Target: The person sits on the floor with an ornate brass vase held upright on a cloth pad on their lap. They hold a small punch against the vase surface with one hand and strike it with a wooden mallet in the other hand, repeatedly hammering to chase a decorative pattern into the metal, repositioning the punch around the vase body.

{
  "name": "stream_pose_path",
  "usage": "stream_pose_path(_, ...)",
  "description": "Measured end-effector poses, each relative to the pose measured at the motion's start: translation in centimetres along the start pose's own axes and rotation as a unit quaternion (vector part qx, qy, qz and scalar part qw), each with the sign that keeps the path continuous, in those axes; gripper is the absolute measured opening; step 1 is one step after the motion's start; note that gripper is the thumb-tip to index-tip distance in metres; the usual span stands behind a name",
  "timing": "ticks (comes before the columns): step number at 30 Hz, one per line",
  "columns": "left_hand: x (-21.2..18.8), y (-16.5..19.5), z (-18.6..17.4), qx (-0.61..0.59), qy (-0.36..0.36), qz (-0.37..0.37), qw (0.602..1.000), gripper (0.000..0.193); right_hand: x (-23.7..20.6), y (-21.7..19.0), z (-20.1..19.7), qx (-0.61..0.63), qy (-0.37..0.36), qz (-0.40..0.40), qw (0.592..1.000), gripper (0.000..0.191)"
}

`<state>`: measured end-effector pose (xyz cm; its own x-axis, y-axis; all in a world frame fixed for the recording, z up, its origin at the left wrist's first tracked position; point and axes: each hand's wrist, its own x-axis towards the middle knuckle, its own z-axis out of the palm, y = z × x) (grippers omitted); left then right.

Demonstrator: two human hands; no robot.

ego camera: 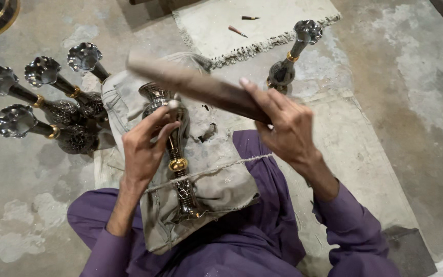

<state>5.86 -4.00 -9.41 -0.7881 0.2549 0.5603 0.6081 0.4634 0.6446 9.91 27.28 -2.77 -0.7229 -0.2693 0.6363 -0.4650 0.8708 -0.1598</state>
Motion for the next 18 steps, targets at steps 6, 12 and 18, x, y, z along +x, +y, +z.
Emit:
stream_pose_path(6,-1.1,-1.0,0.8,0.026,0.053,-0.004,0.998,0.045,1.3,-1.0,-1.7,-0.154,-0.054,-0.067,0.984,0.056)
stream_pose_path(12,-1.1,-0.4,0.5,0.005,0.089,0.039,0.995,0.046,2.1,-1.9,-2.8,-0.032,-0.072,-0.03,0.996,0.059)
stream_pose_path(18,-0.2,0.4,-0.5,-0.009,0.039,0.025,0.999,0.044,1.6,-1.7,-1.5,0.119,-0.013,-0.012,0.993,0.059)
